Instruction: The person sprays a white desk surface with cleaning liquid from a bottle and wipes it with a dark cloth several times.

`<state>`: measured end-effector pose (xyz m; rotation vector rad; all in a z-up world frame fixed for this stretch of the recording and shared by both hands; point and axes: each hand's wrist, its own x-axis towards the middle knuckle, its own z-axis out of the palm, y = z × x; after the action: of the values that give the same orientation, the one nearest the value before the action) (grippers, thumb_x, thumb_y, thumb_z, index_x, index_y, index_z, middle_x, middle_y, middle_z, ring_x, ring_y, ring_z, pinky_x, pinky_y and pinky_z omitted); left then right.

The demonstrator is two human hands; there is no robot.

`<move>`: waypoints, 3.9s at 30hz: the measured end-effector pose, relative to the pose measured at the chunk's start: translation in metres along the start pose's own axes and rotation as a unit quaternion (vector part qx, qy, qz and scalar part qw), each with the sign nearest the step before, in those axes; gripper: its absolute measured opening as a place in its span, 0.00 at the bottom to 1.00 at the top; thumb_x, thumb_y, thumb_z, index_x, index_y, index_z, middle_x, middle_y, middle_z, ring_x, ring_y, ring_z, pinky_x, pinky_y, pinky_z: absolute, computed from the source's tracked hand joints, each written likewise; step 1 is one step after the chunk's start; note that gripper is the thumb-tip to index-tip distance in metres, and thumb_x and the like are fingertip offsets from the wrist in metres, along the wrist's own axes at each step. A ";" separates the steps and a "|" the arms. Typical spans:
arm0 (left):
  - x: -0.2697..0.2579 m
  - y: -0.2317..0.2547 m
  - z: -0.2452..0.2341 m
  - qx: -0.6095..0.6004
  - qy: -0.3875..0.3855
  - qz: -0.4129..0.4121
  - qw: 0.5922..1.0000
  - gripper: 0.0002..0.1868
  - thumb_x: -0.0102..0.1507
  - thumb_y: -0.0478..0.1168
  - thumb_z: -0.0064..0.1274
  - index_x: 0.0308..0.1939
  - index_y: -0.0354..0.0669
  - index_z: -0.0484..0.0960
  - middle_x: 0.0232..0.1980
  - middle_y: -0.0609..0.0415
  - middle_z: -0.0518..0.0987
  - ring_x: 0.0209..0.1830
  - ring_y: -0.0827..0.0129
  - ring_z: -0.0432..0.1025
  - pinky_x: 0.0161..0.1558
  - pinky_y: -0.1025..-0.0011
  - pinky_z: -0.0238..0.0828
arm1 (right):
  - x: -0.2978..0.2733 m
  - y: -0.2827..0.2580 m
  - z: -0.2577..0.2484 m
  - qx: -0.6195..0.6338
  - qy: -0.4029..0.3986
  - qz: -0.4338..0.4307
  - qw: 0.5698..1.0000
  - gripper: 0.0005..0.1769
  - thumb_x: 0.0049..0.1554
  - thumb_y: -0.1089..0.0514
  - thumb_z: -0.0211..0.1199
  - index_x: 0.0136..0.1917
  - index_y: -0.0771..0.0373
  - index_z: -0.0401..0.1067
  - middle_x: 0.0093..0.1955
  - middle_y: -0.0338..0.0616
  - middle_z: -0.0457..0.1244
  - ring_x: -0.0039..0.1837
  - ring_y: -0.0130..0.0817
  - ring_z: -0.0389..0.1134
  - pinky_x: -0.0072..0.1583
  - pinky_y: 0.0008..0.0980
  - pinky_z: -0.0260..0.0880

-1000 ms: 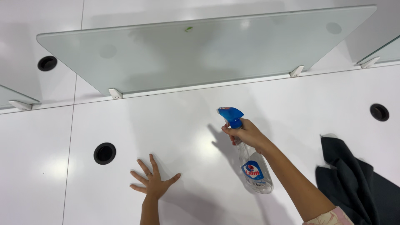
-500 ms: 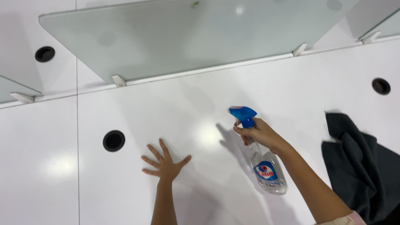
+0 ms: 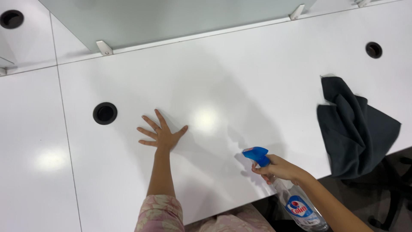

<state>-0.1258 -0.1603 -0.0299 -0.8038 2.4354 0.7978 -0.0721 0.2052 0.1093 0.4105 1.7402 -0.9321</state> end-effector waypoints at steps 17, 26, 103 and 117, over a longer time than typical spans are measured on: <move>-0.005 -0.038 -0.010 0.093 0.035 0.048 0.994 0.47 0.62 0.68 0.47 0.81 0.72 0.42 0.86 0.53 0.28 0.83 0.41 0.20 0.67 0.20 0.14 | -0.050 -0.053 -0.002 -0.011 0.034 -0.118 0.992 0.15 0.51 0.46 0.68 0.49 0.54 0.75 0.29 0.38 0.63 0.33 0.27 0.66 0.41 0.32 0.70; 0.006 -0.105 -0.043 -0.005 0.069 0.032 0.997 0.39 0.63 0.63 0.53 0.76 0.61 0.62 0.84 0.46 0.47 0.84 0.43 0.35 0.69 0.22 0.21 | -0.027 -0.118 0.022 -0.024 0.087 -0.177 0.980 0.13 0.52 0.48 0.68 0.44 0.59 0.75 0.27 0.40 0.63 0.31 0.32 0.66 0.39 0.33 0.66; -0.105 -0.245 -0.183 -0.340 0.453 0.064 0.822 0.42 0.59 0.48 0.65 0.71 0.35 0.64 0.59 0.35 0.77 0.58 0.46 0.73 0.59 0.54 0.70 | -0.002 -0.260 0.265 -0.218 -0.097 -0.357 0.903 0.50 0.53 0.19 0.24 0.83 0.39 0.31 0.80 0.45 0.52 0.72 0.45 0.65 0.69 0.45 0.69; -0.112 -0.233 -0.160 -0.334 0.449 -0.004 0.829 0.49 0.60 0.50 0.63 0.75 0.29 0.54 0.71 0.30 0.66 0.72 0.40 0.59 0.69 0.50 0.59 | 0.009 -0.262 0.254 -0.205 -0.130 -0.340 0.909 0.52 0.52 0.19 0.20 0.83 0.39 0.25 0.75 0.46 0.59 0.69 0.45 0.68 0.67 0.45 0.71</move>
<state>0.0690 -0.3747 0.0622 -1.7806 2.9079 1.5926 -0.0874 -0.1540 0.1711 -0.6140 1.7850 -0.9970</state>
